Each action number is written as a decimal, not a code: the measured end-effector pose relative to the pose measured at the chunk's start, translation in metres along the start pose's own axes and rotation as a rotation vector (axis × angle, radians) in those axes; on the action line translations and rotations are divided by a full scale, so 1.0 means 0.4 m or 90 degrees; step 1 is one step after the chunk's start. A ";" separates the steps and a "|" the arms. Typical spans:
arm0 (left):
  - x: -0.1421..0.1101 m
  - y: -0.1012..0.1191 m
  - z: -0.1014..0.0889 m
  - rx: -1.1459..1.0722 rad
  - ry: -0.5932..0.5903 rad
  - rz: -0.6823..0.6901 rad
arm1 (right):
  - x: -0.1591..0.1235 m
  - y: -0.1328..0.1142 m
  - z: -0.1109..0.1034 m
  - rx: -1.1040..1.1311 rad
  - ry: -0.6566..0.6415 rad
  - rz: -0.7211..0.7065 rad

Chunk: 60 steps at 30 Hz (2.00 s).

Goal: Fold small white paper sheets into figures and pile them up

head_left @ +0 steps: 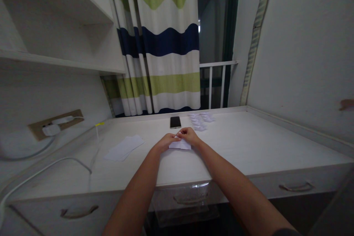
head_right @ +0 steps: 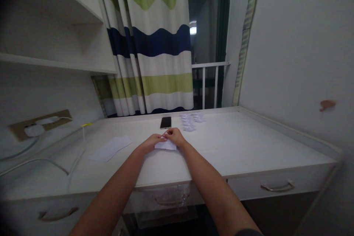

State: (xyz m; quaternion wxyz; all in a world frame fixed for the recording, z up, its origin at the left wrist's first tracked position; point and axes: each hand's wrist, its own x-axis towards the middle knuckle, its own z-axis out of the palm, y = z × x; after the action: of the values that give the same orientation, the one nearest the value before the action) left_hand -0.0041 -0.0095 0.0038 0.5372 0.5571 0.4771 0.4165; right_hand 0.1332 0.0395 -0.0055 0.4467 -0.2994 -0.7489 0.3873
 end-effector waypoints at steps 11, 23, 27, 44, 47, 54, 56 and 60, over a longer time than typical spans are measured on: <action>0.006 -0.007 -0.004 0.019 0.004 0.012 | 0.001 0.000 0.001 -0.056 0.014 -0.028; -0.008 0.009 0.007 -0.046 0.016 -0.015 | 0.002 0.002 -0.006 0.021 0.029 -0.033; -0.017 0.022 0.017 -0.130 0.028 -0.022 | 0.001 -0.005 -0.012 -0.001 0.058 -0.039; -0.003 0.011 0.003 -0.132 0.041 0.016 | 0.009 -0.014 -0.028 0.034 0.116 0.020; -0.004 0.012 0.003 -0.123 0.043 0.021 | 0.011 -0.010 -0.030 0.031 0.133 0.029; -0.003 0.012 0.002 -0.123 0.067 0.030 | 0.011 -0.007 -0.034 0.021 0.147 0.024; 0.000 0.011 0.001 -0.119 0.070 0.034 | 0.011 -0.008 -0.035 0.025 0.146 0.026; 0.003 0.013 0.001 -0.112 0.094 0.014 | 0.009 -0.014 -0.035 0.030 0.153 0.044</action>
State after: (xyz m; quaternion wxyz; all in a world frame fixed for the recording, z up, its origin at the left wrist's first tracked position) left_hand -0.0031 -0.0082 0.0089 0.5430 0.4809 0.4708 0.5022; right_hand 0.1438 0.0438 0.0053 0.5264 -0.3585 -0.6701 0.3813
